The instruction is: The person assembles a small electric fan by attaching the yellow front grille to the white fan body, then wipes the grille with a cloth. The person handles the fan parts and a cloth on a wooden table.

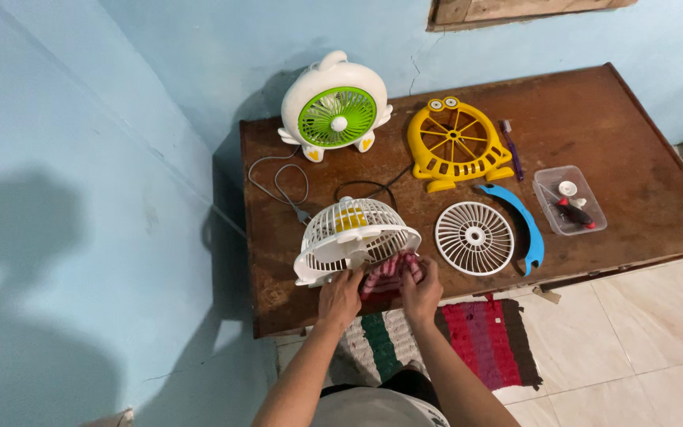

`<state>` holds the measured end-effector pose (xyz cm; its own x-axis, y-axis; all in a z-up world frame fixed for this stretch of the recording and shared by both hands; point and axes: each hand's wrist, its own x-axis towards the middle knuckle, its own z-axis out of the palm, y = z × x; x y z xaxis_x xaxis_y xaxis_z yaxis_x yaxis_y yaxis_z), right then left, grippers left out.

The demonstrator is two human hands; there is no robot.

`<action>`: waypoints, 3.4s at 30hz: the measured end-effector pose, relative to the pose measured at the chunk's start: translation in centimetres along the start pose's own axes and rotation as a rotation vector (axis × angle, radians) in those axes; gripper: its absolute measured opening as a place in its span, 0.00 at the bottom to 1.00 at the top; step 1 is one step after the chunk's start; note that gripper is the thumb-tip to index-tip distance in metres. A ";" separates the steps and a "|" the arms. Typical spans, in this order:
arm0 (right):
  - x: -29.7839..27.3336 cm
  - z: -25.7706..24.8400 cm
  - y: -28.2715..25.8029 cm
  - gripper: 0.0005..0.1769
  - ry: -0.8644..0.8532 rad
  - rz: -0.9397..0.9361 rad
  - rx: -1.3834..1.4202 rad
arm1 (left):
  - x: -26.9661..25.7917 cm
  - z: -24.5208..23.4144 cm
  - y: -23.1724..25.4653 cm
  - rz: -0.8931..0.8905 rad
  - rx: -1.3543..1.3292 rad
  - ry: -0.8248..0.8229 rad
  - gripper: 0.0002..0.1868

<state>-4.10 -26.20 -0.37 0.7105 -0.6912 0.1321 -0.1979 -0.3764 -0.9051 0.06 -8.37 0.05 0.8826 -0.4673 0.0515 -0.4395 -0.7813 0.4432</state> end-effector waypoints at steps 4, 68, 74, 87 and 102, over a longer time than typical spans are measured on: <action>-1.0 1.2 2.3 0.25 -0.224 -0.084 -0.155 | 0.4 0.2 0.0 -0.013 -0.004 -0.009 0.40; 5.9 -3.6 6.8 0.13 -0.787 0.463 0.394 | -0.6 10.6 4.1 -0.734 -1.537 0.530 0.19; 7.0 -4.2 6.3 0.14 -0.779 0.363 0.133 | -1.3 11.1 4.5 -0.610 -1.522 0.485 0.16; 5.6 -12.3 -0.2 0.18 -0.278 -0.189 -0.056 | -1.7 7.7 5.0 -0.788 -1.781 0.213 0.27; -3.0 -9.6 -3.0 0.24 -0.636 -0.740 -0.259 | -1.8 6.9 2.2 -0.672 -1.640 0.034 0.23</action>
<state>-12.10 -28.94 5.89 0.9276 0.1989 0.3164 0.3514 -0.7522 -0.5574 -3.65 -12.10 -5.21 0.8356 -0.2457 -0.4914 0.5494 0.3712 0.7486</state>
